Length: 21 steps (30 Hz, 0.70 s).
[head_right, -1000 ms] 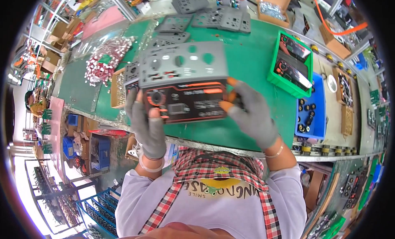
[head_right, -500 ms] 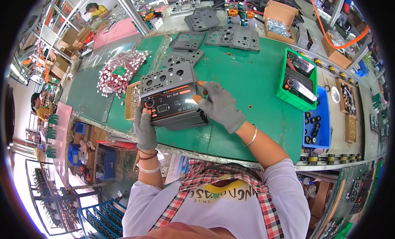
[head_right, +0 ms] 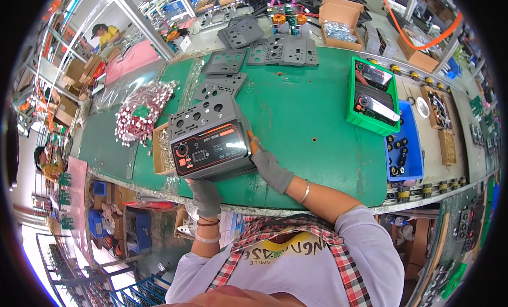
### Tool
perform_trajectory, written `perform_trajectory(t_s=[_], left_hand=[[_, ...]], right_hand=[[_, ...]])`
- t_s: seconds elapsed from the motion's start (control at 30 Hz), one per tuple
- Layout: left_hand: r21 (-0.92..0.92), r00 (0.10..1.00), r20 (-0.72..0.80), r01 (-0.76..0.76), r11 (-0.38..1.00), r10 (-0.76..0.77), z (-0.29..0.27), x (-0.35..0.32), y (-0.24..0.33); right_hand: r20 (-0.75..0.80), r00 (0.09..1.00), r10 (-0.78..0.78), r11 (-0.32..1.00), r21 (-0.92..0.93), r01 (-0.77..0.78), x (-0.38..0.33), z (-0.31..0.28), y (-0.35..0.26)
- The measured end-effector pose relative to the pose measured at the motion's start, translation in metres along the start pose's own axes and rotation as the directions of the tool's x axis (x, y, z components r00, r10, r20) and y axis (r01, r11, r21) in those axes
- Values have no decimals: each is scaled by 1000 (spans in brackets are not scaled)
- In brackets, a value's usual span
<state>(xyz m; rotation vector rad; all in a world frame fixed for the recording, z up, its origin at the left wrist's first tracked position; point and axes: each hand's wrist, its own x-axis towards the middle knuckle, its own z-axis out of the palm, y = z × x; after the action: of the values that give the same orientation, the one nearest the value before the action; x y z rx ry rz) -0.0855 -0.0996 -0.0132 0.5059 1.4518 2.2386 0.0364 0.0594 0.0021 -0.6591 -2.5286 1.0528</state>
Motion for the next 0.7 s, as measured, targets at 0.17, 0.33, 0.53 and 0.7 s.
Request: perform_trajectory(t_s=[0.17, 0.33, 0.53, 0.7], left_hand=[[2, 998, -17, -68, 998, 68, -1, 31, -6], [264, 982, -123, -108, 959, 144, -12, 61, -18], [648, 946, -72, -198, 736, 317, -44, 68, -29], [686, 941, 128, -311, 658, 312, -21, -2, -8]], right_hand=[[-132, 979, -157, 967, 178, 180, 32, 11, 11], [-103, 977, -186, 957, 208, 204, 65, 2, -1], [109, 993, -56, 800, 599, -21, 105, -5, 49], [58, 998, -3, 979, 203, -9, 159, -45, 54]])
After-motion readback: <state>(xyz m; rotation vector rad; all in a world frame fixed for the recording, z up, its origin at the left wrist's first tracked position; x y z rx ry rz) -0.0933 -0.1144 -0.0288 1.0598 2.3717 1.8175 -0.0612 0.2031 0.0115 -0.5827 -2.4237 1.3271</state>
